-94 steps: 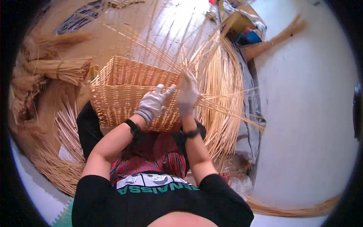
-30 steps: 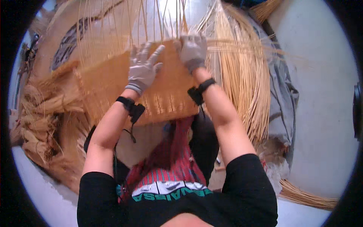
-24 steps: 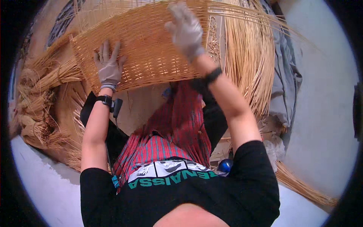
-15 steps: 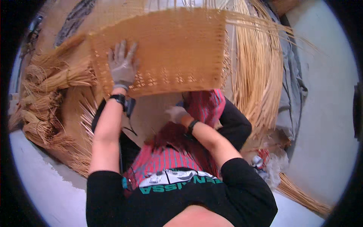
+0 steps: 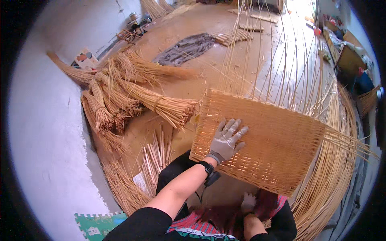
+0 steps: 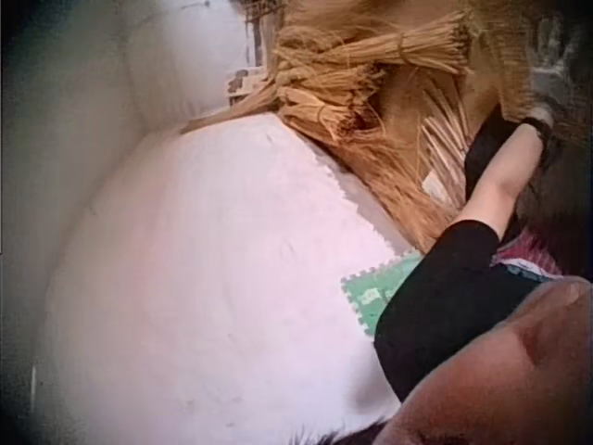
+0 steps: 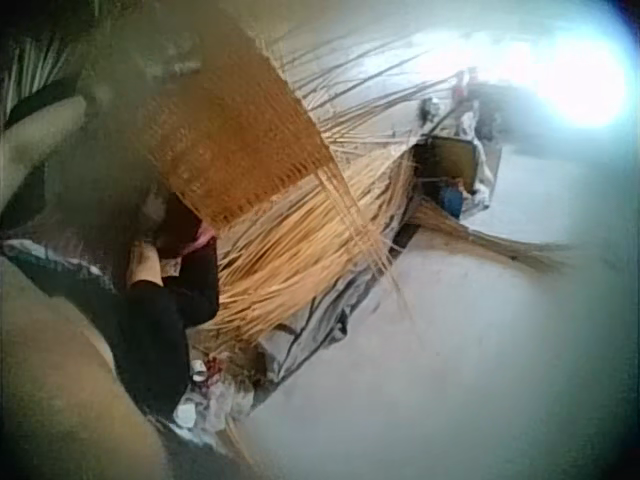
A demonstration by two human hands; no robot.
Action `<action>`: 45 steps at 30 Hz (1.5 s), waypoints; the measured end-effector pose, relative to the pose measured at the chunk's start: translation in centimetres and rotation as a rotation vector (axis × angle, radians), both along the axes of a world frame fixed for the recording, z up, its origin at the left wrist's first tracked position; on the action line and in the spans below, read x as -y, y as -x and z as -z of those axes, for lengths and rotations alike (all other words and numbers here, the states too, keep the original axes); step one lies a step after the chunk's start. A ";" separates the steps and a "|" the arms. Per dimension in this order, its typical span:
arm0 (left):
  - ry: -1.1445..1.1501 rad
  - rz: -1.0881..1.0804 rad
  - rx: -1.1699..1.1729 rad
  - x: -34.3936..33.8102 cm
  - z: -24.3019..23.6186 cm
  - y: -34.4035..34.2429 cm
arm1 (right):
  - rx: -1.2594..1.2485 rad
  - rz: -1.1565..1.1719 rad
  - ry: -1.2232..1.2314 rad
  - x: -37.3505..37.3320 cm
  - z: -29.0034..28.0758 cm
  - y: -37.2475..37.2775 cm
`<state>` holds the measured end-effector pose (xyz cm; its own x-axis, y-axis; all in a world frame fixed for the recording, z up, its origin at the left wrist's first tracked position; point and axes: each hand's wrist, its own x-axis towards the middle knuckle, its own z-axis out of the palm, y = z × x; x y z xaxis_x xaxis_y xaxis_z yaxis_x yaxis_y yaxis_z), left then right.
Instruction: Weaving a large reed or wicker basket while sitting on the floor.
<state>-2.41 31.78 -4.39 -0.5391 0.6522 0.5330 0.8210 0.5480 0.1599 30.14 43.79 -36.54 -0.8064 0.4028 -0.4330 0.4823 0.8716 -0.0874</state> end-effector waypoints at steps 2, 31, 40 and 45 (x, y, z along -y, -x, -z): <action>-0.007 0.004 0.021 0.0 -0.2 0.0 | 0.111 -0.011 -0.008 -0.9 -0.4 -0.7; 0.254 0.666 1.309 4.8 2.3 -18.9 | -0.756 0.661 1.783 7.5 -22.9 -11.2; 0.043 0.749 1.695 5.1 2.1 -25.7 | -0.921 0.566 1.178 5.4 -30.8 -9.2; 0.029 0.468 1.824 4.6 -2.2 -25.2 | -0.962 0.564 1.271 4.5 -28.5 -9.4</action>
